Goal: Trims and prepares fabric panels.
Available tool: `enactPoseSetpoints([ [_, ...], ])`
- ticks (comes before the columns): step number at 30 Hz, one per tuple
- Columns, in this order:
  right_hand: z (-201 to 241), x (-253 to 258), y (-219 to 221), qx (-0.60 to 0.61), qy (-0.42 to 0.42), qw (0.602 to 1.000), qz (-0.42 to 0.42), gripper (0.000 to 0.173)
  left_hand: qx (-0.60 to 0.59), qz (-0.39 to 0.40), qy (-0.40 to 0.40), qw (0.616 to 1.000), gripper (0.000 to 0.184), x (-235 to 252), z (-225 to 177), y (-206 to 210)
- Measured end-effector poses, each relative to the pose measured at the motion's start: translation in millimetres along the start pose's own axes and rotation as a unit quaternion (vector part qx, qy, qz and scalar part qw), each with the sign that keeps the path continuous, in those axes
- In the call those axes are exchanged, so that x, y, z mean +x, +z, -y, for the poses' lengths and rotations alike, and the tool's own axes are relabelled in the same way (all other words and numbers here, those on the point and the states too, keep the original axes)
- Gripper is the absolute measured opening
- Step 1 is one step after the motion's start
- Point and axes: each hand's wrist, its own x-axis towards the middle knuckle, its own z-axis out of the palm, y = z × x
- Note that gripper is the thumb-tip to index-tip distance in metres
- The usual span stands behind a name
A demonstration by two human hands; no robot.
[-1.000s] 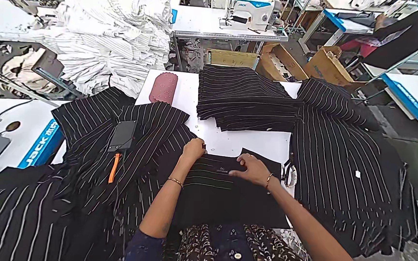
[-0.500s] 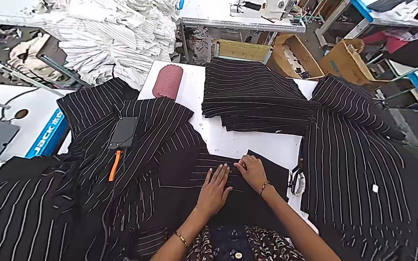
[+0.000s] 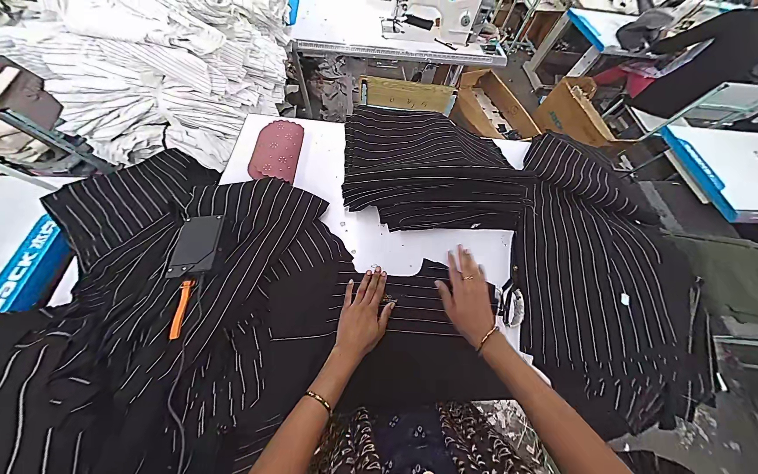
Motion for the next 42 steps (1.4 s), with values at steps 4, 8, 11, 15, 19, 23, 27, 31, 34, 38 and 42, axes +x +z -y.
enactPoseSetpoints([
  [4, 43, -71, 22, 0.126, -0.198, 0.966, 0.107, 0.050, -0.004, -0.018, -0.024, 1.000, 0.065, -3, 12, -3],
  [8, 7, -89, 47, 0.046, -0.150, 0.971, 0.180, 0.076, 0.002, -0.016, -0.039, 0.999, 0.067, -3, 14, -2],
  [11, -20, -54, 47, 0.022, -0.092, 0.984, 0.154, 0.088, 0.017, -0.025, -0.036, 0.999, 0.069, -3, 15, 1],
  [15, -39, -9, 45, 0.007, -0.089, 0.980, 0.177, 0.092, 0.031, -0.041, -0.035, 0.998, 0.070, -1, 16, 5],
  [19, -52, 15, 44, 0.018, -0.084, 0.978, 0.192, 0.090, 0.034, -0.035, -0.041, 0.998, 0.071, -1, 15, 4],
  [23, -59, 25, 42, 0.013, -0.049, 0.979, 0.196, 0.090, 0.019, -0.023, -0.054, 0.998, 0.071, 0, 17, 3],
  [27, -59, 24, 44, 0.005, -0.022, 0.984, 0.175, 0.091, 0.012, -0.040, -0.058, 0.997, 0.067, 0, 0, 3],
  [31, -55, 23, 43, 0.006, -0.004, 0.986, 0.165, 0.086, -0.052, -0.030, 0.087, 0.994, 0.045, 2, -65, 18],
  [34, -57, 23, 47, 0.007, 0.004, 0.989, 0.145, 0.074, -0.043, 0.050, 0.083, 0.994, 0.053, 35, -78, 35],
  [38, -58, 22, 48, 0.009, 0.017, 0.989, 0.145, 0.073, -0.017, 0.092, 0.029, 0.995, 0.058, 93, -63, 30],
  [42, -58, 22, 48, 0.010, 0.018, 0.989, 0.144, 0.073, 0.001, 0.105, -0.024, 0.994, 0.060, 112, -63, 12],
])
